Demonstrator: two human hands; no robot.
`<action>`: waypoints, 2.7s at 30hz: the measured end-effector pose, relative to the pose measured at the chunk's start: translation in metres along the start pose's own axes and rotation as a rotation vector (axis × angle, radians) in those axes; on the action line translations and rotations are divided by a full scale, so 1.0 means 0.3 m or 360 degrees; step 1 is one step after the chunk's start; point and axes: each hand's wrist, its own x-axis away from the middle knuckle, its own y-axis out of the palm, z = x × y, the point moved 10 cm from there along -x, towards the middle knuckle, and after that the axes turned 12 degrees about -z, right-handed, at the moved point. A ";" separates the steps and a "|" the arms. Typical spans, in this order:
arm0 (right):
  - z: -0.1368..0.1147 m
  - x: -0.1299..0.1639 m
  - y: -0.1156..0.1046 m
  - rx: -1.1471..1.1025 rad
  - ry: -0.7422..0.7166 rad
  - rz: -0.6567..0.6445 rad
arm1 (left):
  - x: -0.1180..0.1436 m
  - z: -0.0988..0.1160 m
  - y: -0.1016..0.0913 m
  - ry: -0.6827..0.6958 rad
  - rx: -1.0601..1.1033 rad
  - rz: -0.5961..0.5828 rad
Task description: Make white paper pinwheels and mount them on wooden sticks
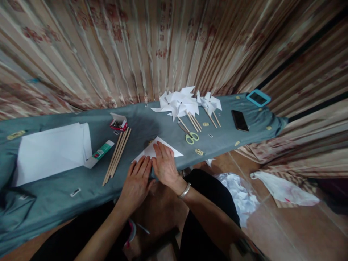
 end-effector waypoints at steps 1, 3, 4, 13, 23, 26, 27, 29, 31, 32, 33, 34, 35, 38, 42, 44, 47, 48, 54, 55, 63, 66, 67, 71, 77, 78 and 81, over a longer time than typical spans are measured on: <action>-0.002 -0.001 0.001 0.0006 0.0006 -0.0004 | 0.000 -0.002 0.001 -0.0006 0.0013 -0.0003; -0.006 -0.003 0.003 0.0025 0.0020 -0.0008 | -0.001 -0.006 0.003 -0.0011 0.0023 -0.0003; -0.006 -0.002 0.003 0.0037 0.0029 -0.0009 | -0.001 -0.006 0.002 -0.0008 0.0017 0.0002; 0.057 0.029 -0.019 0.0178 0.0077 0.0028 | -0.004 -0.010 0.003 -0.0022 0.0058 -0.0007; 0.216 0.105 -0.079 0.0182 0.0202 0.0208 | -0.008 -0.009 0.009 -0.0096 0.0109 -0.0162; 0.256 0.127 -0.086 0.0186 0.0257 0.0239 | -0.007 -0.008 0.006 -0.0092 0.0096 -0.0148; 0.269 0.135 -0.089 0.0189 0.0272 0.0252 | -0.007 -0.008 0.006 -0.0090 0.0097 -0.0145; 0.296 0.150 -0.095 0.0186 0.0297 0.0279 | -0.008 -0.008 0.005 -0.0088 0.0107 -0.0145; 0.324 0.163 -0.107 0.0159 0.0324 0.0298 | -0.008 -0.008 0.005 -0.0091 0.0126 -0.0149; 0.335 0.168 -0.116 0.0140 0.0337 0.0308 | -0.008 -0.009 0.005 -0.0096 0.0135 -0.0149; 0.342 0.172 -0.126 0.0121 0.0346 0.0319 | -0.008 -0.010 0.004 -0.0103 0.0141 -0.0149; 0.342 0.174 -0.137 0.0106 0.0346 0.0331 | -0.008 -0.010 0.003 -0.0109 0.0142 -0.0147; 0.333 0.175 -0.148 0.0098 0.0331 0.0344 | -0.008 -0.010 0.003 -0.0114 0.0138 -0.0149; 0.241 0.156 -0.147 0.0110 0.0151 0.0302 | -0.010 -0.006 0.003 -0.0115 0.0110 -0.0157; 0.023 0.123 -0.032 0.0165 -0.0359 -0.0047 | -0.013 -0.006 0.005 -0.0112 0.0105 -0.0167; -0.035 0.121 0.015 0.0170 -0.0466 -0.0160 | -0.014 -0.010 0.003 -0.0108 0.0122 -0.0162; -0.041 0.125 0.032 0.0128 -0.0453 -0.0186 | -0.011 -0.017 -0.004 -0.0096 0.0164 -0.0150; -0.031 0.130 0.027 0.0106 -0.0437 -0.0171 | -0.009 -0.020 -0.007 -0.0093 0.0181 -0.0146; 0.066 0.173 -0.020 0.0108 -0.0336 -0.0041 | 0.017 -0.041 -0.030 -0.0142 0.0175 -0.0134; 0.085 0.181 -0.027 0.0119 -0.0319 -0.0022 | 0.024 -0.047 -0.033 -0.0162 0.0157 -0.0138; 0.230 0.244 -0.075 0.0176 -0.0126 0.0091 | 0.076 -0.102 -0.049 -0.0329 0.0066 -0.0169; 0.286 0.258 -0.115 0.0155 -0.0019 0.0176 | 0.093 -0.115 -0.052 -0.0357 0.0056 -0.0141; 0.302 0.259 -0.130 0.0119 0.0006 0.0212 | 0.100 -0.118 -0.054 -0.0359 0.0077 -0.0113; 0.323 0.218 -0.166 -0.0099 0.0034 0.0285 | 0.119 -0.131 -0.073 -0.0369 0.0267 0.0110; 0.273 0.095 -0.109 -0.0141 0.0111 0.0101 | 0.056 -0.114 -0.060 -0.0361 0.0351 0.0204; 0.266 0.084 -0.097 -0.0138 0.0128 0.0071 | 0.040 -0.114 -0.052 -0.0365 0.0340 0.0185; 0.256 0.069 -0.075 -0.0148 0.0160 0.0013 | 0.006 -0.126 -0.036 -0.0417 0.0290 0.0137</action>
